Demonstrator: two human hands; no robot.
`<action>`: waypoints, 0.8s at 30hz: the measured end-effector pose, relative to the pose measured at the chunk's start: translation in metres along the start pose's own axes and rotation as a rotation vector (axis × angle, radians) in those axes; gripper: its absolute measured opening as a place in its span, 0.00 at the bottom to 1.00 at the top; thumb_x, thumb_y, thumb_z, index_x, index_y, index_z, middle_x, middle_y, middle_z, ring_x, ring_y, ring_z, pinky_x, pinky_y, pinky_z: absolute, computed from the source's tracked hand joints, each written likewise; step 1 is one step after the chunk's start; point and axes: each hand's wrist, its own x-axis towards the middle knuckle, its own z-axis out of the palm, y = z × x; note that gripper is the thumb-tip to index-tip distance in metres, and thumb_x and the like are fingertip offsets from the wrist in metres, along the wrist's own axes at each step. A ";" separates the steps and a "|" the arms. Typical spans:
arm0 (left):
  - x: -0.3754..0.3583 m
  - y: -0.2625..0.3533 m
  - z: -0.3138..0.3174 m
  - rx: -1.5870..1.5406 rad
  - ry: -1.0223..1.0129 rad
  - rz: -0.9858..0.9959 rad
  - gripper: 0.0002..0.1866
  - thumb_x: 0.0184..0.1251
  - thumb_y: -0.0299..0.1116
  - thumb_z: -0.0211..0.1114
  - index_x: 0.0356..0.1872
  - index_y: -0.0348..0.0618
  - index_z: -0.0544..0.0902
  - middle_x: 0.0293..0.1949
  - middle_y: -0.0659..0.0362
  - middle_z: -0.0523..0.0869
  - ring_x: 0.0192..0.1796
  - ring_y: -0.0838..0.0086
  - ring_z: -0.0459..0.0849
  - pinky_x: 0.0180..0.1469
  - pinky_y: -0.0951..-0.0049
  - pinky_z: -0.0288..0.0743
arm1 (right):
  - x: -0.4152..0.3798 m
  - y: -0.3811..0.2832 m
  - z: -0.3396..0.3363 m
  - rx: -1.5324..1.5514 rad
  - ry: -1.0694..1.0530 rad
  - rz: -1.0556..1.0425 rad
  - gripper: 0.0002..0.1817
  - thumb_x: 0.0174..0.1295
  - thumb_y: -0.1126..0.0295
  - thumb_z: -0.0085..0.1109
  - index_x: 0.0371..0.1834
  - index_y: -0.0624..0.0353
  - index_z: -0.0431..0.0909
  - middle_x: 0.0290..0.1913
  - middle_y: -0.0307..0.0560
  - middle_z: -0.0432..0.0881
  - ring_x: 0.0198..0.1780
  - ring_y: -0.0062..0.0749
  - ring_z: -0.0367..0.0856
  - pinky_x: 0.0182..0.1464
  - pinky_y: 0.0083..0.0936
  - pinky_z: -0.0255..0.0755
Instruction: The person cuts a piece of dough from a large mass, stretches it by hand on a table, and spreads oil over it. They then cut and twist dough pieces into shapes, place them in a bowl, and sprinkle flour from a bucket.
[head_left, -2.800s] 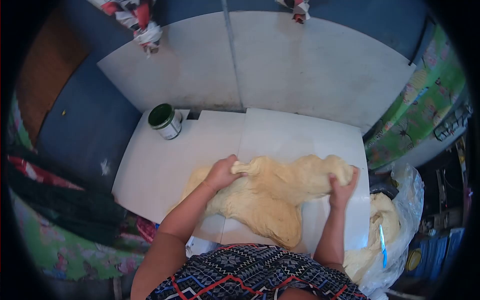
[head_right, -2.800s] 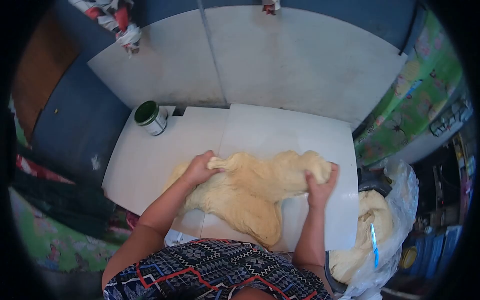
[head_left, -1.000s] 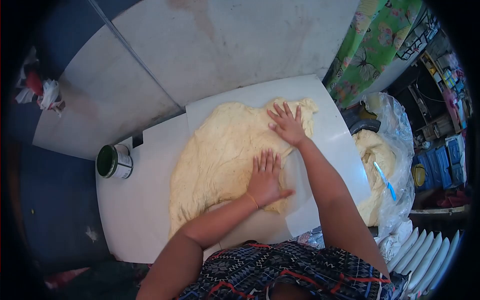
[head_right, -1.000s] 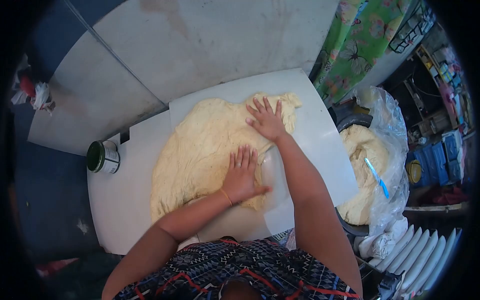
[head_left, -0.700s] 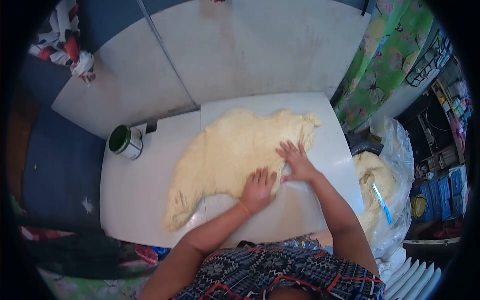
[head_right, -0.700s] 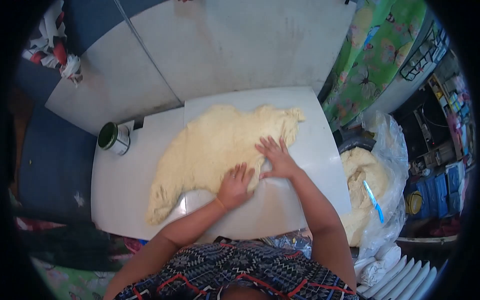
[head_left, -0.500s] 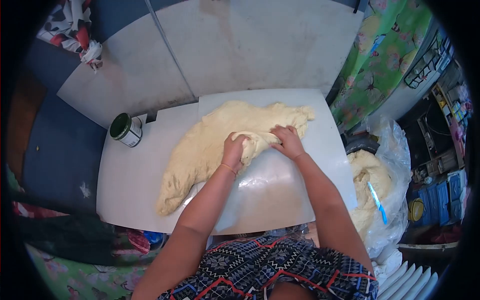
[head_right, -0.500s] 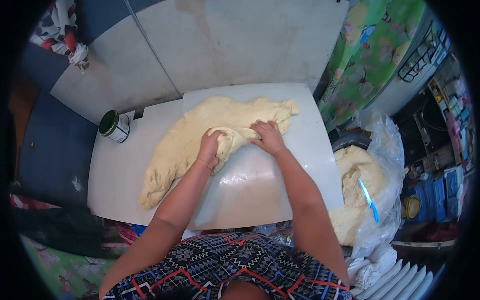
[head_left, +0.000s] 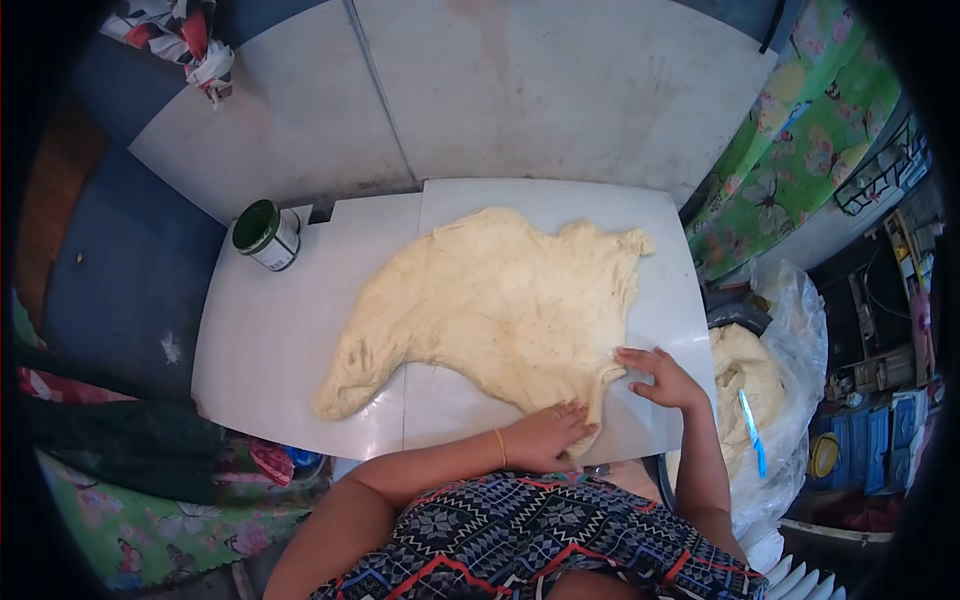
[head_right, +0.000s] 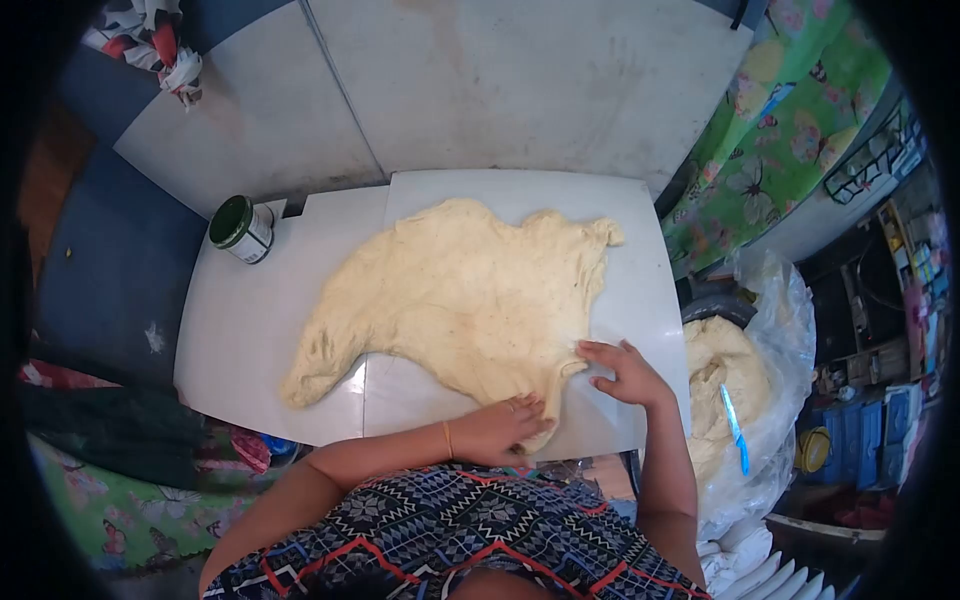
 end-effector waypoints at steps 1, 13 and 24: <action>0.012 0.000 -0.029 -0.237 -0.213 -0.142 0.29 0.57 0.43 0.60 0.60 0.40 0.70 0.48 0.44 0.78 0.47 0.56 0.79 0.47 0.61 0.73 | 0.015 0.009 -0.008 -0.013 0.005 -0.002 0.22 0.57 0.68 0.57 0.56 0.56 0.73 0.59 0.48 0.75 0.63 0.38 0.68 0.67 0.43 0.54; 0.186 -0.236 -0.050 0.651 0.732 -0.405 0.26 0.63 0.48 0.58 0.52 0.35 0.73 0.49 0.41 0.78 0.53 0.53 0.77 0.54 0.63 0.70 | 0.176 0.044 0.028 0.045 0.911 0.721 0.31 0.51 0.55 0.65 0.54 0.59 0.67 0.53 0.61 0.74 0.55 0.55 0.71 0.54 0.50 0.63; 0.211 -0.251 -0.147 0.133 0.343 -0.634 0.29 0.59 0.55 0.61 0.48 0.38 0.70 0.36 0.42 0.82 0.41 0.50 0.81 0.41 0.58 0.74 | 0.113 0.087 -0.009 0.165 1.063 0.307 0.15 0.59 0.67 0.59 0.48 0.58 0.74 0.42 0.55 0.78 0.44 0.50 0.79 0.46 0.36 0.72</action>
